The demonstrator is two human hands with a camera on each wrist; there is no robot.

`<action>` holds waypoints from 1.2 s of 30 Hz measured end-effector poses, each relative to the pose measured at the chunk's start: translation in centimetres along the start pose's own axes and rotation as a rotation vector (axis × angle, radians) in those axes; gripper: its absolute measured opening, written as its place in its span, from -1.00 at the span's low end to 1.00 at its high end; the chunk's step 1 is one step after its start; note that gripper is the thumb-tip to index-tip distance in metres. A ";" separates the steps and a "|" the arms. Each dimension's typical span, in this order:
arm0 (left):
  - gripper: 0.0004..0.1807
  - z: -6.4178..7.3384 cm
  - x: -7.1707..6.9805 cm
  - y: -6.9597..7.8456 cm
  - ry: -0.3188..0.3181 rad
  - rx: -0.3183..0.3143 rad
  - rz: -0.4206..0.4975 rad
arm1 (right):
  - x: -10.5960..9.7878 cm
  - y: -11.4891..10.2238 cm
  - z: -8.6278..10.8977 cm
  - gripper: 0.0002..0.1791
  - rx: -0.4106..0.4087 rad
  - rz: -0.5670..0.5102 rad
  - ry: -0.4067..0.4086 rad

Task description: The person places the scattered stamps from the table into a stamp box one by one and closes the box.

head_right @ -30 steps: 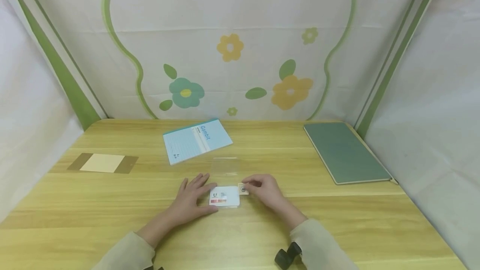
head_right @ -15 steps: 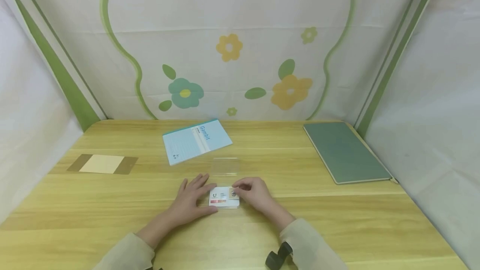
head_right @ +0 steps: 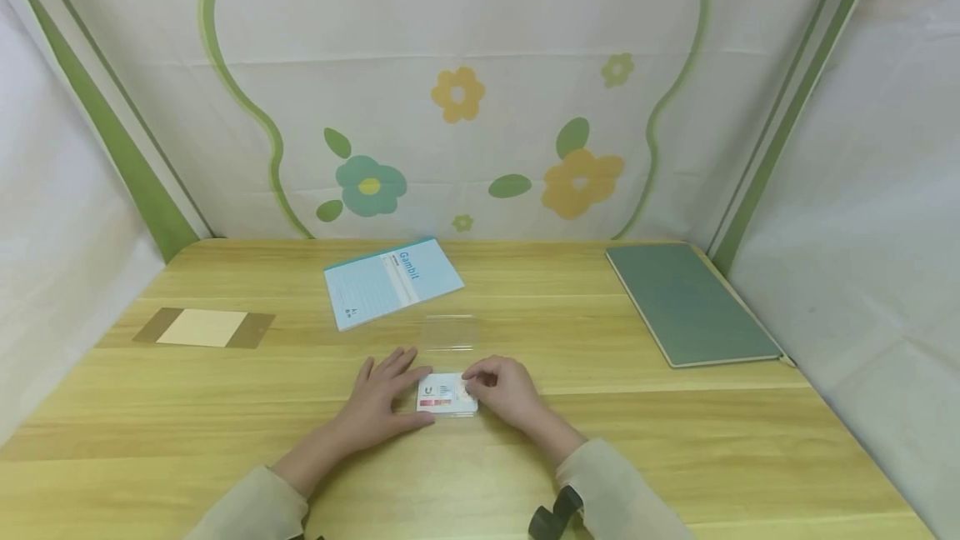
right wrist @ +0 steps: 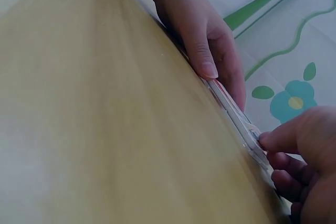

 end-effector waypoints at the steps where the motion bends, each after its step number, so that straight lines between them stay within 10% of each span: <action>1: -0.27 0.0 0.0 0.0 0.001 0.000 0.000 | 0.0 0.1 0.0 -0.90 -0.004 0.012 0.001; 21: -0.18 -0.5 -0.5 -0.5 -0.010 -0.006 0.041 | -0.8 -0.7 -0.1 -0.86 0.013 -0.018 -0.002; 36: -0.21 -3.9 -2.5 -3.0 0.058 -0.144 0.215 | -4.0 0.8 -2.8 -0.46 0.058 0.058 -0.001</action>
Point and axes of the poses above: each hand's wrist, its own z-axis away from the middle knuckle, its own x-axis out of the palm, y = z × x, the point moved 7 cm from there along -z, towards the middle knuckle, and after that the axes turned 6 degrees about -y, right-handed, at the moved point
